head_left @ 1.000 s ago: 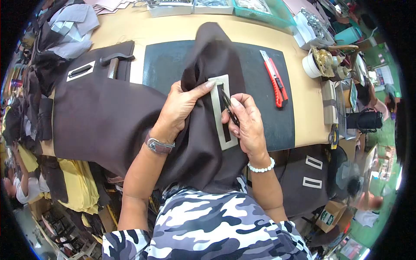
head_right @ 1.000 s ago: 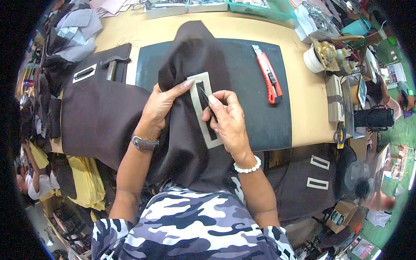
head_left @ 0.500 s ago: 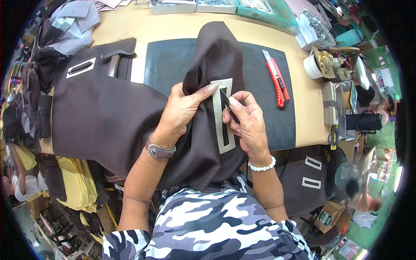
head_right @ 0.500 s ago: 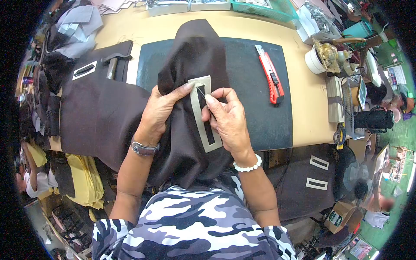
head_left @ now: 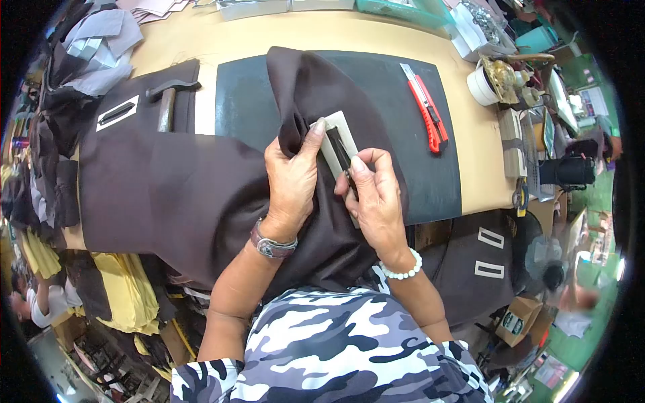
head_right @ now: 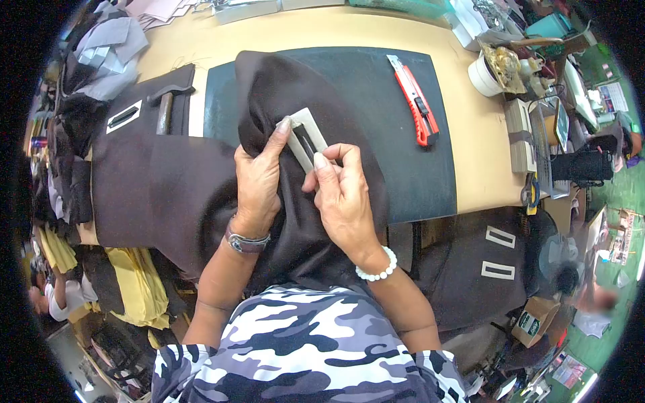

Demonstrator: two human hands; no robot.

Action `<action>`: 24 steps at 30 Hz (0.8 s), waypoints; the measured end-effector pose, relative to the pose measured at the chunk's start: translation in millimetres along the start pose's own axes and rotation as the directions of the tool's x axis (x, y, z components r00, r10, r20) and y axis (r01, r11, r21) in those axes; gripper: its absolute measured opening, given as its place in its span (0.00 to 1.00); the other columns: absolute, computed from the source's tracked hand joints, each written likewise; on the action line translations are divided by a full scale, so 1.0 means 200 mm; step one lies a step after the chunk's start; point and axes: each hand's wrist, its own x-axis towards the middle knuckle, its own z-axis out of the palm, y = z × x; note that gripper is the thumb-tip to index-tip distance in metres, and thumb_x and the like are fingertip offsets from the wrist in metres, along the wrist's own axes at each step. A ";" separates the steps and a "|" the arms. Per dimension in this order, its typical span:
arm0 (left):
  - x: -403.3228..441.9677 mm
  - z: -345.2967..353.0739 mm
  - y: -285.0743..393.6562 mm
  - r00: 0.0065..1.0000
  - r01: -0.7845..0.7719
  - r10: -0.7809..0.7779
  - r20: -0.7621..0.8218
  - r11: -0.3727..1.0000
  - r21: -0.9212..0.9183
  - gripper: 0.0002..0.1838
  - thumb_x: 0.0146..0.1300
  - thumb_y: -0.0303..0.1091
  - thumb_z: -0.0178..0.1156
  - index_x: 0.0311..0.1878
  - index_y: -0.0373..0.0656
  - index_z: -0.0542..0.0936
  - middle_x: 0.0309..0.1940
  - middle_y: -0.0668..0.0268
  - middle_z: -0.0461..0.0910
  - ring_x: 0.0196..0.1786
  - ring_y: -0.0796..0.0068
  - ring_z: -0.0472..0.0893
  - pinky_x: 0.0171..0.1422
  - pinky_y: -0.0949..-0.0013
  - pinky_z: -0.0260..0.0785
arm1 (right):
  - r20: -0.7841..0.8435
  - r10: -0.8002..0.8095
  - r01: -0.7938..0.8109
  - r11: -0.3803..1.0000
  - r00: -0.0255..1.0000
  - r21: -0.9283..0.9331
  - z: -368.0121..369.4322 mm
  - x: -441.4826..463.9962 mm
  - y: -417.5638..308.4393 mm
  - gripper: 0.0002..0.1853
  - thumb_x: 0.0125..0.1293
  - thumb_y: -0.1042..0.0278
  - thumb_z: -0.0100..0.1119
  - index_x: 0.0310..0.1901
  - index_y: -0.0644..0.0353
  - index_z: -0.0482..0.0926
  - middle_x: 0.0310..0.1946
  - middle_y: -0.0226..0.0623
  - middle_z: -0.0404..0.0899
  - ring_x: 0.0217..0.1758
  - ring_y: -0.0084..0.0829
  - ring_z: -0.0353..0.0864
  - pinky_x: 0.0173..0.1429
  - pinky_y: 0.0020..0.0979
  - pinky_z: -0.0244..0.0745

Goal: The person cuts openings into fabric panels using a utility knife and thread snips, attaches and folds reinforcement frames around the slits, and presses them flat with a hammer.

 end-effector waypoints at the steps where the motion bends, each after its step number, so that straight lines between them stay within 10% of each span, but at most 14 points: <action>1: -0.02 0.01 0.00 1.000 -0.005 0.005 -0.013 1.000 -0.005 0.09 0.64 0.33 0.63 0.40 0.36 0.81 0.35 0.71 0.82 0.35 0.85 0.75 0.42 0.77 0.67 | -0.015 0.007 -0.007 1.000 1.000 0.019 0.00 -0.01 0.01 0.10 0.74 0.63 0.45 0.44 0.61 0.63 0.23 0.31 0.74 0.18 0.12 0.61 0.22 0.18 0.56; 24: -0.11 0.04 0.02 0.999 -0.031 0.027 -0.046 0.995 -0.099 0.04 0.62 0.28 0.64 0.37 0.37 0.81 0.32 0.71 0.81 0.33 0.86 0.76 0.38 0.77 0.68 | -0.081 -0.070 0.094 0.931 0.994 0.353 0.05 -0.01 0.06 0.09 0.71 0.67 0.51 0.45 0.56 0.62 0.23 0.31 0.73 0.16 0.09 0.58 0.18 0.14 0.50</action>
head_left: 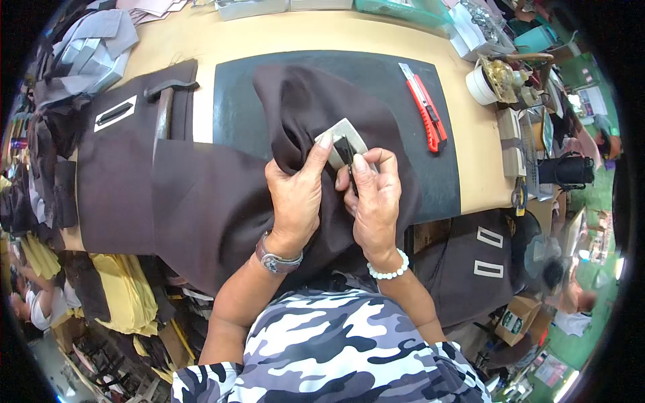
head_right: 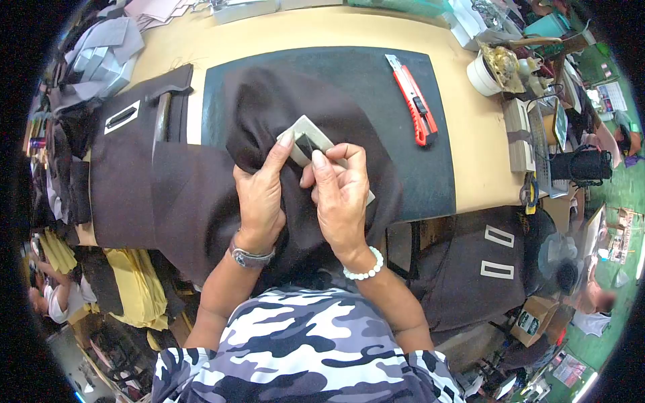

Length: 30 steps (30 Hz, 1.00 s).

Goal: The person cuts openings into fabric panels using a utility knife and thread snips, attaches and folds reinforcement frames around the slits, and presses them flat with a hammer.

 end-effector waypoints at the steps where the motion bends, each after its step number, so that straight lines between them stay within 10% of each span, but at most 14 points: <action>1: 0.00 0.00 0.01 1.000 0.014 -0.014 -0.007 1.000 0.004 0.04 0.62 0.27 0.63 0.37 0.37 0.81 0.33 0.71 0.81 0.34 0.85 0.77 0.39 0.77 0.68 | 0.009 -0.002 0.002 1.000 1.000 0.000 0.00 0.00 0.00 0.08 0.71 0.67 0.51 0.45 0.56 0.62 0.22 0.31 0.72 0.16 0.09 0.58 0.18 0.14 0.50; 10: 0.07 -0.01 0.03 0.997 0.064 -0.065 0.044 0.997 0.037 0.07 0.62 0.29 0.63 0.41 0.37 0.82 0.36 0.69 0.82 0.37 0.83 0.79 0.43 0.76 0.70 | 0.136 0.209 -0.220 0.973 0.968 0.071 -0.08 0.02 -0.12 0.10 0.72 0.61 0.51 0.46 0.56 0.63 0.23 0.29 0.71 0.18 0.10 0.58 0.20 0.13 0.50; 13: 0.10 -0.01 0.10 0.987 0.119 -0.125 0.102 0.991 0.068 0.08 0.62 0.30 0.63 0.41 0.37 0.82 0.37 0.69 0.83 0.37 0.83 0.79 0.43 0.75 0.71 | 0.149 -0.164 0.211 0.897 0.975 -0.388 -0.08 0.03 -0.18 0.15 0.66 0.67 0.61 0.49 0.61 0.69 0.23 0.24 0.73 0.22 0.11 0.68 0.24 0.16 0.61; 17: 0.11 -0.01 0.12 0.958 0.144 -0.174 0.228 0.979 0.143 0.08 0.62 0.30 0.63 0.40 0.35 0.82 0.34 0.68 0.83 0.36 0.83 0.80 0.41 0.76 0.73 | 0.609 -0.486 0.748 0.155 0.627 -0.646 -0.14 0.17 -0.26 0.22 0.44 0.78 0.68 0.46 0.59 0.79 0.21 0.27 0.73 0.22 0.23 0.76 0.27 0.23 0.70; 25: 0.09 -0.03 0.11 0.927 0.058 -0.125 0.353 0.979 0.194 0.08 0.64 0.28 0.61 0.42 0.33 0.82 0.35 0.68 0.83 0.36 0.84 0.79 0.42 0.78 0.72 | 0.807 -0.446 0.851 -0.162 0.388 -0.499 -0.12 0.25 -0.30 0.20 0.39 0.80 0.63 0.39 0.57 0.80 0.37 0.30 0.77 0.29 0.29 0.80 0.30 0.29 0.75; 30: 0.07 -0.04 0.12 0.905 0.068 -0.132 0.404 0.983 0.169 0.08 0.65 0.28 0.60 0.43 0.33 0.82 0.36 0.70 0.82 0.37 0.85 0.77 0.43 0.79 0.71 | 0.755 -0.420 0.834 0.011 0.504 -0.552 -0.10 0.26 -0.32 0.14 0.43 0.80 0.61 0.35 0.58 0.77 0.35 0.32 0.79 0.29 0.32 0.81 0.30 0.30 0.75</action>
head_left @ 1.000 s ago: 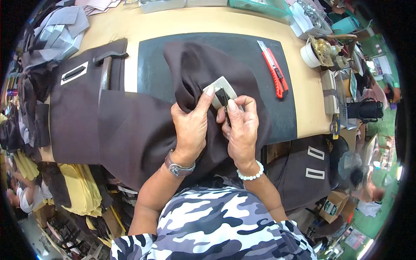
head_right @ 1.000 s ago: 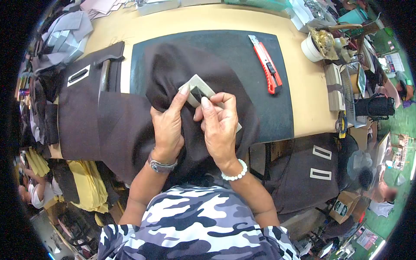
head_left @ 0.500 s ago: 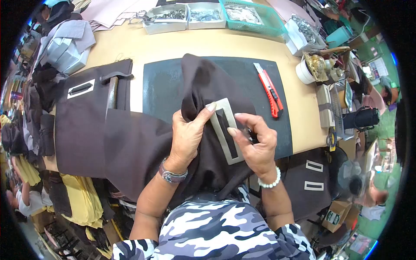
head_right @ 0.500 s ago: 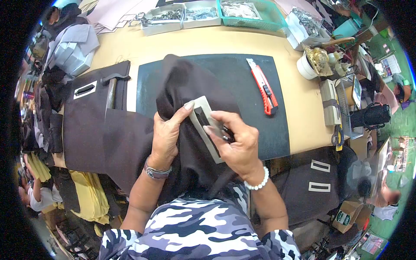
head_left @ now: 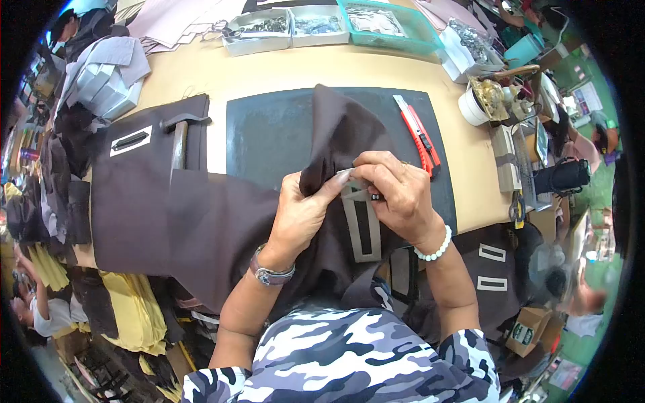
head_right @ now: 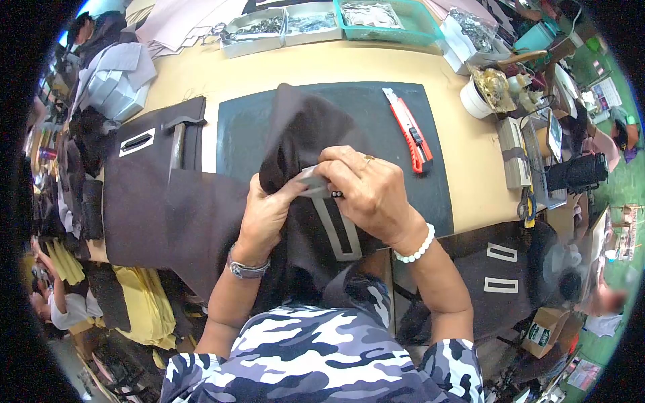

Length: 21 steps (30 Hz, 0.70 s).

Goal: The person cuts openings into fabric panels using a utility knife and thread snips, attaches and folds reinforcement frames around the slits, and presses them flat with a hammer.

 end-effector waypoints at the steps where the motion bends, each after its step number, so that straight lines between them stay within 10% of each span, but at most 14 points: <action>1: 0.00 0.00 0.01 1.000 0.026 -0.026 -0.004 0.999 -0.020 0.08 0.65 0.28 0.60 0.43 0.34 0.82 0.36 0.70 0.83 0.37 0.85 0.77 0.43 0.79 0.71 | 0.010 0.045 -0.046 0.998 0.999 0.037 0.00 0.01 0.00 0.13 0.43 0.80 0.61 0.35 0.58 0.77 0.35 0.33 0.79 0.29 0.33 0.81 0.30 0.31 0.75; 5: -0.01 0.01 0.04 0.994 0.104 -0.107 -0.028 0.990 -0.096 0.08 0.63 0.28 0.62 0.43 0.35 0.82 0.36 0.69 0.83 0.38 0.84 0.78 0.44 0.78 0.71 | 0.066 0.358 -0.359 0.875 0.932 0.324 0.02 0.03 0.00 0.08 0.51 0.77 0.64 0.33 0.63 0.76 0.28 0.40 0.78 0.27 0.39 0.78 0.29 0.31 0.71; 10: 0.00 -0.01 -0.03 0.992 0.103 -0.108 -0.061 0.992 -0.072 0.08 0.58 0.26 0.66 0.41 0.38 0.83 0.36 0.68 0.83 0.37 0.83 0.80 0.44 0.76 0.72 | 0.168 0.548 -0.538 0.634 0.820 0.555 0.08 0.02 0.01 0.08 0.61 0.71 0.63 0.36 0.67 0.76 0.25 0.35 0.78 0.30 0.18 0.75 0.32 0.25 0.70; 17: 0.05 0.00 -0.07 0.985 -0.043 0.038 -0.167 0.999 -0.028 0.12 0.58 0.23 0.66 0.45 0.37 0.79 0.39 0.66 0.83 0.38 0.81 0.80 0.45 0.76 0.73 | 0.048 0.715 -0.647 0.599 0.697 0.471 0.06 -0.17 -0.01 0.30 0.58 0.54 0.67 0.56 0.66 0.72 0.47 0.51 0.80 0.52 0.34 0.79 0.54 0.36 0.74; 18: 0.06 0.01 -0.05 0.979 -0.106 0.105 -0.175 0.994 0.000 0.14 0.58 0.22 0.65 0.47 0.36 0.77 0.40 0.67 0.82 0.39 0.81 0.80 0.46 0.76 0.73 | 0.197 0.750 -0.732 0.493 0.631 0.471 0.01 -0.21 -0.05 0.40 0.54 0.49 0.70 0.62 0.67 0.67 0.53 0.58 0.75 0.57 0.41 0.76 0.58 0.41 0.71; 21: 0.09 -0.02 -0.04 0.958 -0.162 0.152 -0.245 0.987 -0.020 0.13 0.59 0.22 0.64 0.47 0.36 0.77 0.39 0.67 0.82 0.39 0.80 0.80 0.47 0.76 0.73 | 0.488 0.638 -0.749 0.223 0.596 0.624 0.02 -0.37 -0.10 0.29 0.57 0.67 0.68 0.58 0.70 0.70 0.50 0.46 0.78 0.54 0.30 0.77 0.58 0.31 0.71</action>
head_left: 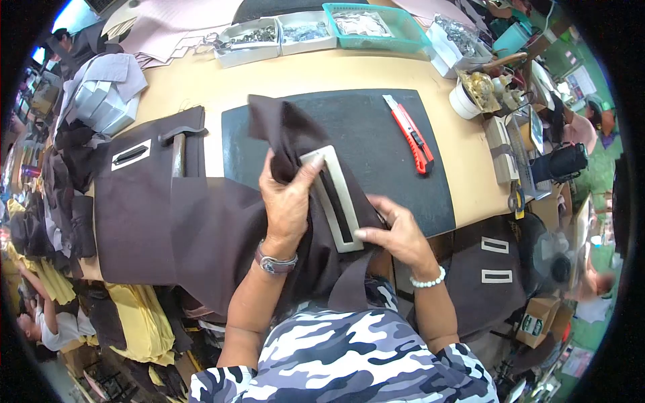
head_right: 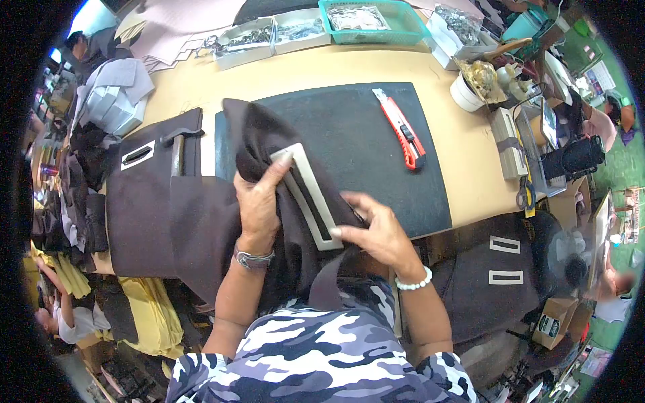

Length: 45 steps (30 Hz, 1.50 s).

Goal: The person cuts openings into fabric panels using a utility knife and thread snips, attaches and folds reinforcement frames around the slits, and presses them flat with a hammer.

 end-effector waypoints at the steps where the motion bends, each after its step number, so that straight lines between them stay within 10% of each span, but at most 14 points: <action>1: 0.02 -0.02 0.00 0.999 -0.023 0.022 -0.035 0.999 -0.048 0.13 0.59 0.23 0.64 0.47 0.36 0.77 0.38 0.67 0.82 0.39 0.81 0.80 0.46 0.76 0.73 | -0.006 0.011 -0.011 1.000 1.000 0.007 -0.02 -0.02 0.00 0.25 0.58 0.69 0.66 0.55 0.71 0.72 0.49 0.43 0.79 0.52 0.28 0.76 0.57 0.29 0.71; 4: 0.07 -0.14 0.03 0.985 -0.143 0.165 -0.044 0.939 0.312 0.25 0.58 0.25 0.65 0.58 0.32 0.70 0.50 0.56 0.78 0.50 0.66 0.79 0.55 0.68 0.71 | -0.121 -0.024 0.029 0.999 0.992 0.037 -0.05 -0.05 -0.05 0.10 0.60 0.77 0.61 0.42 0.70 0.78 0.39 0.31 0.81 0.41 0.17 0.75 0.48 0.24 0.72; 6: 0.11 -0.16 0.13 0.783 -0.430 0.606 0.141 0.364 0.826 0.40 0.53 0.31 0.69 0.66 0.30 0.60 0.62 0.45 0.66 0.66 0.51 0.67 0.69 0.58 0.59 | -0.187 -0.107 0.038 0.939 0.976 -0.341 -0.09 -0.03 -0.10 0.06 0.60 0.78 0.59 0.39 0.68 0.78 0.33 0.32 0.81 0.36 0.16 0.74 0.40 0.26 0.72; 8: 0.12 -0.17 0.32 0.747 -0.517 0.443 0.496 -0.082 0.852 0.56 0.42 0.44 0.76 0.71 0.35 0.54 0.69 0.43 0.55 0.73 0.50 0.53 0.75 0.52 0.45 | -0.098 -0.266 0.190 0.859 0.959 -0.475 -0.06 -0.01 -0.18 0.06 0.57 0.81 0.59 0.37 0.67 0.77 0.27 0.39 0.79 0.29 0.23 0.77 0.35 0.29 0.71; 12: 0.15 0.06 0.51 0.384 -0.912 -0.308 0.870 0.023 0.410 0.37 0.40 0.41 0.73 0.58 0.47 0.73 0.63 0.59 0.69 0.72 0.57 0.58 0.75 0.38 0.37 | 0.182 -0.531 0.533 0.641 0.828 -0.552 0.04 0.04 -0.26 0.07 0.54 0.85 0.58 0.35 0.69 0.76 0.27 0.45 0.77 0.29 0.38 0.80 0.34 0.30 0.72; 14: 0.22 0.13 0.53 0.169 -0.924 -0.680 0.713 0.142 0.355 0.18 0.46 0.34 0.69 0.41 0.42 0.80 0.43 0.57 0.80 0.58 0.60 0.76 0.68 0.46 0.58 | 0.253 -0.568 0.595 0.566 0.783 -0.571 0.08 0.03 -0.33 0.07 0.53 0.86 0.58 0.35 0.68 0.77 0.28 0.45 0.78 0.31 0.40 0.82 0.35 0.30 0.73; 17: 0.33 0.14 0.77 0.395 -0.806 -0.697 0.598 0.050 0.590 0.08 0.49 0.30 0.65 0.31 0.38 0.79 0.21 0.54 0.76 0.31 0.59 0.81 0.37 0.60 0.70 | 0.082 -0.612 0.528 0.597 0.786 -0.604 0.04 0.04 -0.30 0.12 0.48 0.82 0.60 0.37 0.61 0.77 0.32 0.42 0.79 0.34 0.44 0.81 0.35 0.34 0.75; 20: 0.62 -0.24 1.14 0.772 -0.619 -0.304 0.558 -0.558 0.553 0.11 0.52 0.33 0.63 0.37 0.38 0.79 0.34 0.52 0.77 0.40 0.54 0.77 0.44 0.58 0.70 | -0.108 -0.521 0.375 0.729 0.847 -0.573 -0.06 0.07 -0.20 0.09 0.56 0.77 0.61 0.39 0.64 0.78 0.31 0.39 0.79 0.31 0.33 0.81 0.36 0.30 0.74; 23: 1.03 -0.95 1.83 0.924 -0.010 0.107 0.368 -0.953 0.302 0.16 0.55 0.37 0.60 0.43 0.36 0.76 0.35 0.56 0.79 0.39 0.58 0.79 0.45 0.60 0.71 | -0.263 -0.402 0.286 0.877 0.877 -0.387 -0.12 0.11 -0.04 0.12 0.66 0.68 0.57 0.47 0.67 0.77 0.27 0.31 0.74 0.29 0.18 0.70 0.34 0.24 0.68; 28: 0.85 -0.98 1.73 0.997 -0.072 -0.063 0.046 -0.529 0.845 0.21 0.53 0.38 0.63 0.48 0.36 0.75 0.36 0.56 0.78 0.38 0.59 0.79 0.45 0.61 0.71 | -0.405 -0.190 0.196 0.980 0.894 -0.025 -0.10 0.09 0.06 0.21 0.72 0.56 0.47 0.56 0.64 0.75 0.26 0.26 0.70 0.22 0.12 0.57 0.25 0.18 0.54; 31: 0.53 -0.75 1.35 0.970 0.244 -0.028 -0.243 0.111 0.963 0.30 0.56 0.42 0.63 0.56 0.29 0.70 0.43 0.57 0.78 0.42 0.68 0.78 0.46 0.65 0.71 | -0.381 -0.190 0.220 0.975 0.905 0.036 -0.11 0.10 0.08 0.20 0.73 0.59 0.45 0.59 0.63 0.74 0.27 0.24 0.70 0.21 0.11 0.57 0.23 0.16 0.53; 33: 0.39 -0.49 0.94 0.937 0.257 -0.285 -0.203 0.168 0.952 0.38 0.61 0.42 0.60 0.66 0.26 0.59 0.55 0.50 0.72 0.50 0.67 0.76 0.57 0.68 0.68 | -0.353 -0.165 0.222 0.967 0.921 0.126 -0.11 0.10 0.05 0.20 0.73 0.61 0.44 0.60 0.62 0.73 0.27 0.24 0.70 0.21 0.11 0.57 0.23 0.15 0.52; 38: 0.05 -0.09 0.04 0.963 0.209 -0.218 0.156 0.975 0.074 0.12 0.64 0.28 0.60 0.49 0.35 0.76 0.44 0.62 0.81 0.44 0.77 0.80 0.52 0.72 0.71 | -0.201 -0.143 0.203 0.926 0.969 0.318 0.06 0.00 -0.15 0.19 0.74 0.62 0.45 0.60 0.63 0.71 0.27 0.26 0.72 0.21 0.11 0.59 0.23 0.14 0.54; 45: -0.08 -0.01 -0.13 0.981 0.194 -0.194 0.012 0.969 -0.153 0.15 0.63 0.32 0.62 0.51 0.36 0.77 0.47 0.64 0.80 0.47 0.78 0.79 0.54 0.73 0.69 | -0.204 -0.015 0.089 0.930 0.979 0.358 0.18 0.05 0.08 0.15 0.74 0.61 0.46 0.54 0.61 0.66 0.26 0.28 0.73 0.20 0.11 0.60 0.22 0.14 0.56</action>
